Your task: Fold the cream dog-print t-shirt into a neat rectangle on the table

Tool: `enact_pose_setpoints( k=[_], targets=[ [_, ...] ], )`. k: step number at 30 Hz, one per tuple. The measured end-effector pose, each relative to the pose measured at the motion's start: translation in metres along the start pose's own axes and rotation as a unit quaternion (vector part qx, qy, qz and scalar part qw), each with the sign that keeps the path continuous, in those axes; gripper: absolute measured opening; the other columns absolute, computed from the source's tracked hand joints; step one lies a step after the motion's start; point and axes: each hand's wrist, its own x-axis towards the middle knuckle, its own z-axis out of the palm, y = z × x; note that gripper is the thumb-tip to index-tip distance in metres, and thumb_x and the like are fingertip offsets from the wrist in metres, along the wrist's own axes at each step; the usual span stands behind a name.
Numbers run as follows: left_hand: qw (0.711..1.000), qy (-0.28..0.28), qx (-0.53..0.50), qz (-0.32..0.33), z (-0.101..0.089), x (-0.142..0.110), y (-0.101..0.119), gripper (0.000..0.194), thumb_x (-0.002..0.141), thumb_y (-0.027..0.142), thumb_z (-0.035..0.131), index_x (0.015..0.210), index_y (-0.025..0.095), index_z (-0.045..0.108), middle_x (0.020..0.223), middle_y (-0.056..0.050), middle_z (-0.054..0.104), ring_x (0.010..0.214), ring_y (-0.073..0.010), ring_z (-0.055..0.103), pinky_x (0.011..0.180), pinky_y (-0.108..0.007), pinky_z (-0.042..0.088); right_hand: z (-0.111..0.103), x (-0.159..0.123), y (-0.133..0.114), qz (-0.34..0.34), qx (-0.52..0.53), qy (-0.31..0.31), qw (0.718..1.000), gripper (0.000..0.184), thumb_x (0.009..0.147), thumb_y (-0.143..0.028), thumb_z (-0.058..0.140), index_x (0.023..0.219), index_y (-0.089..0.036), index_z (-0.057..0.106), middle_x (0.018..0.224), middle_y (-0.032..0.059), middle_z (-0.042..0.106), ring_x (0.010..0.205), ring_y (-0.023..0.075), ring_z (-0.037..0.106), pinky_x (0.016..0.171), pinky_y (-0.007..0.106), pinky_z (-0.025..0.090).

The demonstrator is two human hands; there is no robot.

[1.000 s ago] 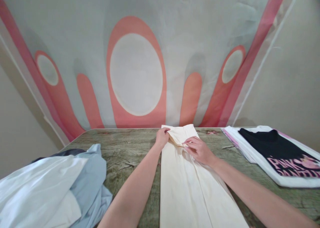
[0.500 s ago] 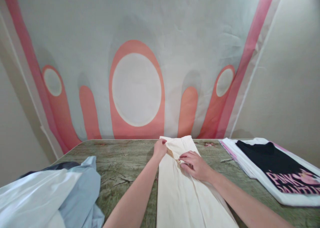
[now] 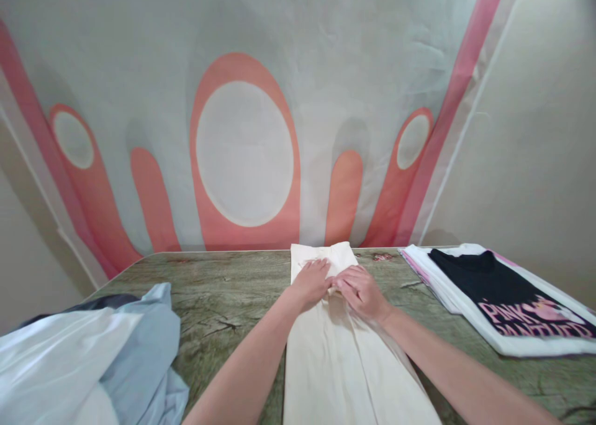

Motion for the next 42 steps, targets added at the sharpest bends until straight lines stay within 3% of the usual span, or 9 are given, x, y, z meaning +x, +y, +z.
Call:
enact_pose_setpoints(
  k=[3, 6, 9, 13, 17, 24, 30, 35, 42],
  targets=[
    [1.0, -0.005, -0.007, -0.007, -0.001, 0.002, 0.001, 0.042, 0.091, 0.038, 0.034, 0.123, 0.014, 0.046, 0.132, -0.015, 0.043, 0.125, -0.0242, 0.035, 0.102, -0.039, 0.024, 0.004, -0.002, 0.018, 0.089, -0.005, 0.062, 0.994, 0.03, 0.09, -0.028, 0.037, 0.089, -0.019, 0.066, 0.089, 0.0069, 0.067, 0.089, 0.0202, 0.058, 0.084, 0.038, 0.042],
    [0.999, -0.016, -0.025, -0.025, -0.006, 0.008, 0.009, 0.035, 0.093, 0.031, 0.029, 0.104, 0.014, 0.058, 0.111, -0.015, 0.058, 0.107, -0.0245, 0.052, 0.094, -0.038, 0.034, 0.007, -0.002, 0.043, 0.127, -0.023, 0.056, 0.99, 0.031, 0.089, -0.028, 0.037, 0.102, -0.019, 0.064, 0.105, 0.0085, 0.065, 0.1, 0.022, 0.057, 0.09, 0.042, 0.042],
    [0.999, -0.02, -0.038, -0.018, -0.01, 0.01, 0.019, 0.041, 0.094, 0.029, 0.022, 0.1, 0.015, 0.059, 0.101, -0.012, 0.062, 0.095, -0.0224, 0.057, 0.086, -0.035, 0.04, 0.01, 0.002, 0.061, 0.122, -0.03, 0.005, 0.992, 0.036, 0.088, -0.025, 0.035, 0.113, -0.017, 0.06, 0.12, 0.0106, 0.058, 0.111, 0.0222, 0.052, 0.098, 0.043, 0.038],
    [1.0, -0.012, 0.003, 0.015, -0.004, 0.002, 0.025, 0.037, 0.093, 0.034, 0.027, 0.119, 0.018, 0.049, 0.127, -0.012, 0.048, 0.119, -0.0237, 0.04, 0.099, -0.044, 0.028, 0.017, 0.01, 0.064, 0.098, 0.004, -0.074, 0.992, 0.039, 0.09, -0.028, 0.032, 0.12, -0.017, 0.055, 0.125, 0.01, 0.054, 0.116, 0.0204, 0.049, 0.1, 0.043, 0.036],
    [0.999, -0.028, 0.031, -0.003, 0.004, -0.003, 0.025, 0.043, 0.092, 0.034, 0.028, 0.129, 0.017, 0.041, 0.135, -0.014, 0.039, 0.127, -0.0266, 0.027, 0.103, -0.051, 0.018, 0.024, 0.016, 0.057, 0.07, 0.007, -0.138, 0.988, 0.043, 0.092, -0.035, 0.029, 0.129, -0.02, 0.045, 0.133, 0.0076, 0.046, 0.123, 0.018, 0.041, 0.105, 0.04, 0.031],
    [0.999, -0.028, 0.019, -0.013, 0.007, -0.001, 0.023, 0.05, 0.091, 0.042, 0.023, 0.128, 0.014, 0.043, 0.136, -0.014, 0.039, 0.129, -0.0283, 0.025, 0.104, -0.051, 0.015, 0.026, 0.029, 0.075, 0.165, -0.096, -0.231, 0.954, 0.061, 0.09, -0.054, 0.015, 0.14, -0.02, 0.026, 0.146, 0.0061, 0.023, 0.135, 0.0194, 0.016, 0.109, 0.044, 0.013],
    [0.999, -0.032, 0.004, -0.028, 0.01, -0.001, 0.023, 0.054, 0.09, 0.046, 0.026, 0.136, 0.017, 0.032, 0.142, -0.01, 0.03, 0.131, -0.0282, 0.02, 0.105, -0.049, 0.011, 0.034, 0.043, 0.108, 0.207, -0.147, -0.214, 0.943, 0.061, 0.089, -0.057, 0.013, 0.139, -0.025, 0.027, 0.146, 0.0039, 0.023, 0.134, 0.0193, 0.017, 0.107, 0.045, 0.014],
    [0.996, -0.04, -0.014, -0.076, 0.013, -0.002, 0.024, 0.058, 0.088, 0.051, 0.025, 0.138, 0.021, 0.03, 0.145, -0.006, 0.025, 0.131, -0.039, 0.013, 0.102, -0.059, 0.004, 0.04, 0.05, 0.134, 0.249, -0.163, -0.19, 0.935, 0.062, 0.089, -0.056, 0.015, 0.138, -0.022, 0.029, 0.144, 0.0071, 0.028, 0.132, 0.0218, 0.023, 0.106, 0.05, 0.014],
    [0.986, -0.026, -0.018, -0.167, 0.005, -0.006, 0.02, 0.083, 0.075, 0.072, 0.03, 0.137, 0.016, 0.032, 0.145, -0.014, 0.021, 0.13, -0.0455, 0.005, 0.099, -0.061, 0.001, 0.033, 0.042, 0.129, 0.283, -0.208, -0.106, 0.93, 0.061, 0.09, -0.049, 0.018, 0.135, -0.011, 0.035, 0.14, 0.0157, 0.034, 0.132, 0.0288, 0.023, 0.105, 0.057, 0.006]
  ],
)
